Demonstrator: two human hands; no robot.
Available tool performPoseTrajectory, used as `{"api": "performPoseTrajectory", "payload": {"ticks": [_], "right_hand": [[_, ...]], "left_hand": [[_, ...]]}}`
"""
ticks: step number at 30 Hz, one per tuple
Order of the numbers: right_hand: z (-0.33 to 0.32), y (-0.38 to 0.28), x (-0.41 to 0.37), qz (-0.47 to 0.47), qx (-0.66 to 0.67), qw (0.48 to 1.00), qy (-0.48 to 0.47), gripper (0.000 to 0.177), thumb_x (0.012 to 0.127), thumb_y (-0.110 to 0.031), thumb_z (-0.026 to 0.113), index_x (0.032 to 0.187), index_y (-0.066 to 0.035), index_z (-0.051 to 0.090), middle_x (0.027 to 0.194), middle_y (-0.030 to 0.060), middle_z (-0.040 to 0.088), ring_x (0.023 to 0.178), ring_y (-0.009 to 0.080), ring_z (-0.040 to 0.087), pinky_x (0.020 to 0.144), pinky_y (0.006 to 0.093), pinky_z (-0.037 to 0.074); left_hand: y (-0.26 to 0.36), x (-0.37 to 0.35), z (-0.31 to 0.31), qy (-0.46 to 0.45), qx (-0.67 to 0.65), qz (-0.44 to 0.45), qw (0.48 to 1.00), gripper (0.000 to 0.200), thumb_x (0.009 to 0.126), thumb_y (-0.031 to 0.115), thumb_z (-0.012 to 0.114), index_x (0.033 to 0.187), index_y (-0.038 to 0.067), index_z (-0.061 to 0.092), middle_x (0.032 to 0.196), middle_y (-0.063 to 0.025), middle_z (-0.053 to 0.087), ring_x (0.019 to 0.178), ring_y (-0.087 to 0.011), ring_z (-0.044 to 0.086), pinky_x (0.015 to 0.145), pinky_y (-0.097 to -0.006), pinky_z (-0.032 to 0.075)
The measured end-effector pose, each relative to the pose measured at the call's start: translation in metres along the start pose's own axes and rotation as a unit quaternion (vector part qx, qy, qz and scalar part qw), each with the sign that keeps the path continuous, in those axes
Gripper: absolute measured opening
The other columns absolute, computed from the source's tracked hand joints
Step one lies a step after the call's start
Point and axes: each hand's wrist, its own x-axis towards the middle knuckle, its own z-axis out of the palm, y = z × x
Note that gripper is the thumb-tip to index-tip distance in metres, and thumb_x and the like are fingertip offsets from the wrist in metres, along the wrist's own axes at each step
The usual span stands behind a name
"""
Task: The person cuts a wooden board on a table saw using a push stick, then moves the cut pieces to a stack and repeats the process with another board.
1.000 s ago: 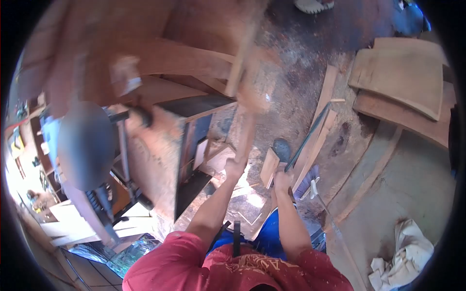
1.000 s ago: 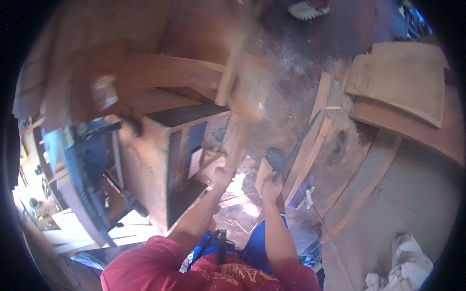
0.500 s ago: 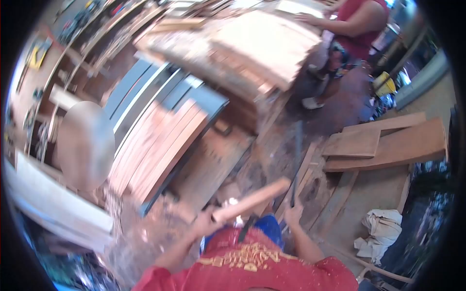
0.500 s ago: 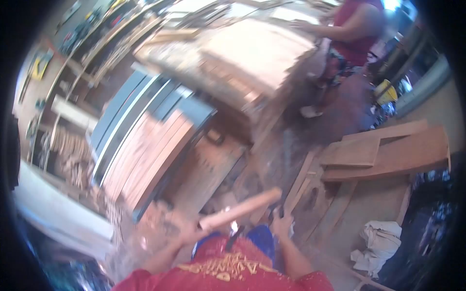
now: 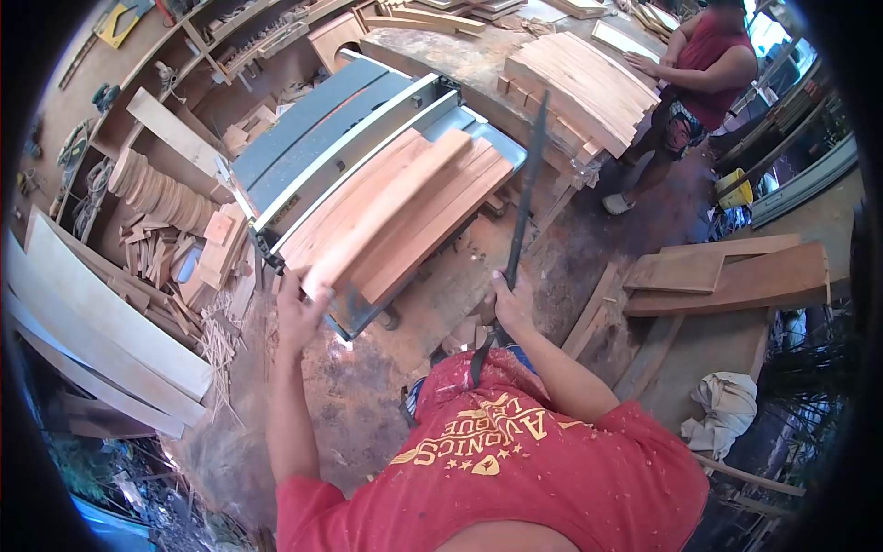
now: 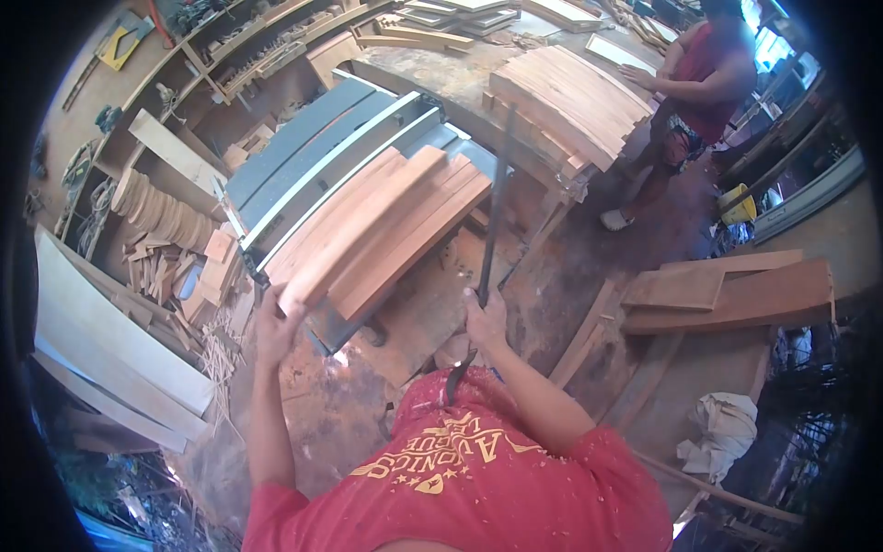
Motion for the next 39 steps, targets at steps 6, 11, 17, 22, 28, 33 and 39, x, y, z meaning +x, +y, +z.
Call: {"api": "performPoseTrajectory", "payload": {"ticks": [6,11,17,22,28,33,39], "right_hand": [[-0.009,0.027,0.016,-0.03,-0.171,0.984,-0.026,0.018,0.094,-0.018,0.068,0.103,-0.003,0.065,0.075,0.0091,0.062,0.07,0.0201,0.063,0.068,0.0359,0.05],[-0.061,0.015,0.008,-0.045,-0.253,0.965,-0.046,0.026,0.092,-0.021,0.069,0.112,-0.004,0.069,0.085,0.0176,0.069,0.076,0.0234,0.066,0.075,0.0372,0.051],[-0.109,0.014,0.0,-0.024,-0.326,0.944,-0.038,0.031,0.09,-0.021,0.071,0.115,-0.003,0.07,0.083,0.0186,0.069,0.073,0.0208,0.064,0.073,0.0362,0.051],[-0.121,0.005,-0.005,-0.028,-0.317,0.948,-0.023,0.027,0.093,-0.018,0.068,0.113,0.0,0.07,0.082,0.0116,0.069,0.072,0.0149,0.06,0.07,0.034,0.05],[-0.131,0.024,-0.008,-0.002,-0.282,0.959,-0.031,0.028,0.095,-0.018,0.069,0.115,0.0,0.068,0.091,0.0033,0.069,0.083,0.0119,0.062,0.078,0.0287,0.05],[-0.118,0.008,-0.025,0.003,-0.296,0.955,-0.021,0.029,0.094,-0.019,0.068,0.116,0.001,0.069,0.093,0.0067,0.071,0.085,0.0127,0.062,0.08,0.0298,0.05],[-0.11,-0.002,-0.046,-0.001,-0.33,0.944,-0.021,0.032,0.093,-0.018,0.068,0.12,-0.002,0.069,0.09,0.0094,0.073,0.078,0.0129,0.062,0.075,0.0321,0.051]], "left_hand": [[-0.002,0.041,-0.044,-0.005,0.289,-0.042,0.956,0.055,0.085,0.028,0.077,0.127,-0.003,0.061,0.116,-0.0196,0.067,0.102,-0.0312,0.066,0.09,-0.0395,0.052],[-0.042,0.048,-0.033,0.055,0.375,0.066,0.923,0.06,0.085,0.035,0.076,0.13,-0.002,0.061,0.118,-0.0228,0.064,0.112,-0.0386,0.06,0.097,-0.0452,0.047],[-0.026,0.078,-0.005,0.039,0.386,0.015,0.922,0.06,0.088,0.037,0.075,0.132,-0.001,0.059,0.122,-0.0222,0.065,0.113,-0.0377,0.061,0.098,-0.0448,0.047],[0.006,0.112,-0.048,-0.006,0.162,-0.11,0.981,0.05,0.096,0.037,0.069,0.125,-0.003,0.068,0.109,-0.0163,0.075,0.098,-0.022,0.07,0.086,-0.0338,0.054],[-0.027,0.12,-0.06,-0.02,0.143,-0.133,0.981,0.052,0.096,0.046,0.068,0.115,-0.002,0.074,0.092,-0.0087,0.075,0.086,-0.0135,0.065,0.08,-0.0317,0.053],[-0.026,0.113,-0.038,0.05,0.233,-0.098,0.966,0.047,0.095,0.051,0.066,0.109,0.008,0.078,0.089,-0.0154,0.076,0.088,-0.0284,0.071,0.082,-0.0391,0.053],[-0.035,0.109,-0.03,0.176,0.463,0.152,0.855,0.036,0.101,0.039,0.058,0.104,0.01,0.078,0.101,-0.0132,0.072,0.096,-0.0344,0.066,0.085,-0.0453,0.052]]}}
